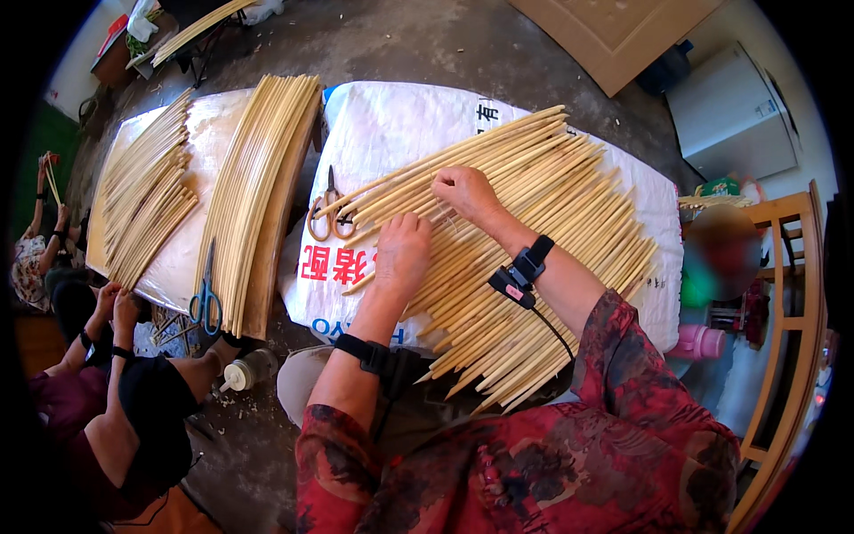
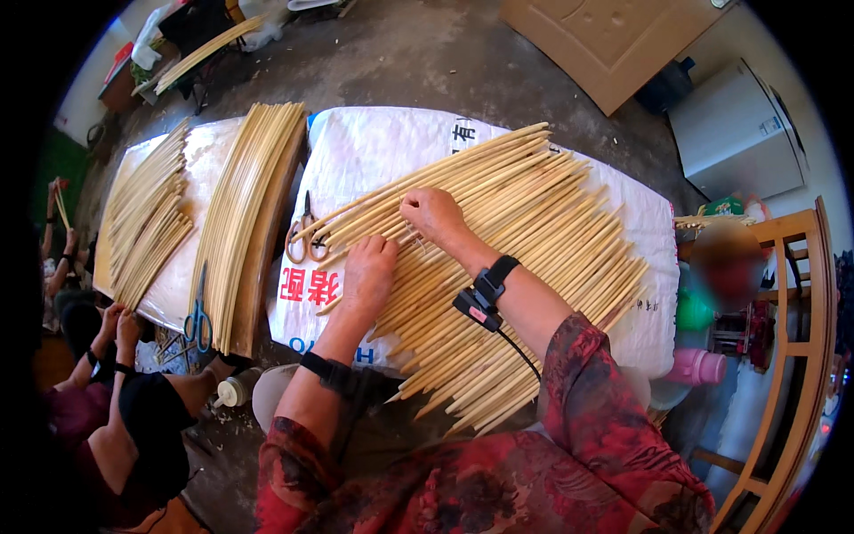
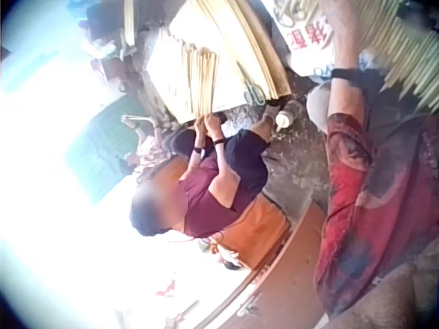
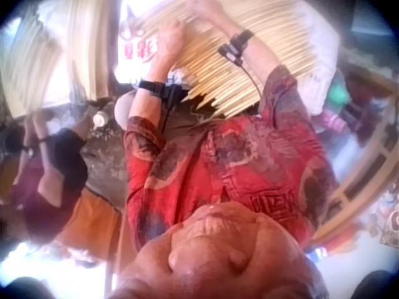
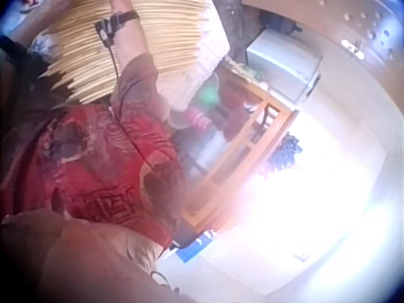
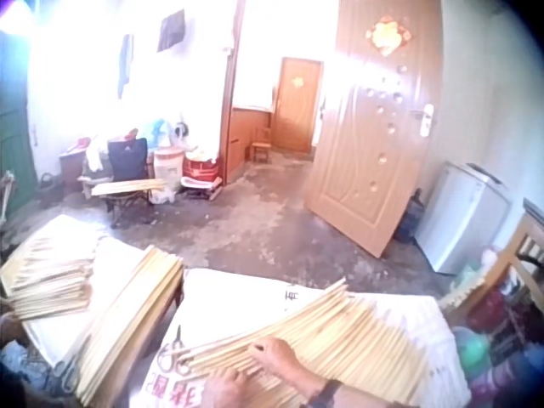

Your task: The person ties wooden slats together with white string, threading the cord through pre-cut holes and securing them one by one. They manipulate a bundle of slats and a piece of white lace by hand.

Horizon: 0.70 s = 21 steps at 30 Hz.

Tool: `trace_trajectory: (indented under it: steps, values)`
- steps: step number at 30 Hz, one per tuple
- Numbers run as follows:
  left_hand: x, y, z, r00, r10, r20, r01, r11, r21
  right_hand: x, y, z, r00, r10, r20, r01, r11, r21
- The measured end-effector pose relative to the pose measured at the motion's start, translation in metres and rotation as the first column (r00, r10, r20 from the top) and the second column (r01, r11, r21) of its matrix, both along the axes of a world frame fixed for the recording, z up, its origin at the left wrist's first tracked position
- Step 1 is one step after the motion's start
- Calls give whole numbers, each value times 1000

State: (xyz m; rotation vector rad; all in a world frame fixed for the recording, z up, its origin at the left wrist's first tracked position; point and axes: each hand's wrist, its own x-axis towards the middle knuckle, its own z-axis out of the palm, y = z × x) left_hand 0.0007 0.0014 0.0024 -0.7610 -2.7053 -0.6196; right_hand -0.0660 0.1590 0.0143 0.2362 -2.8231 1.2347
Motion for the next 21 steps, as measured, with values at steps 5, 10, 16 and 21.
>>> trace_trajectory:
  steps: [5, 10, 16, 21]
  values:
    - [2, -1, -2, 999, 34, -16, -34, 999, -12, 11, 5, 21, 896, 122, 427, 84, 897, -433]
    - [1, 1, -2, 998, 58, -37, -58, 998, -4, 9, 7, 32, 814, 225, 536, 173, 787, -593]
    - [1, 1, 2, 998, 59, -36, -58, 998, 41, 4, 8, 22, 843, 180, 506, 317, 594, -739]
    - [1, 2, 8, 995, 100, -22, -100, 995, 9, 1, 4, 12, 869, 151, 472, 305, 587, -750]
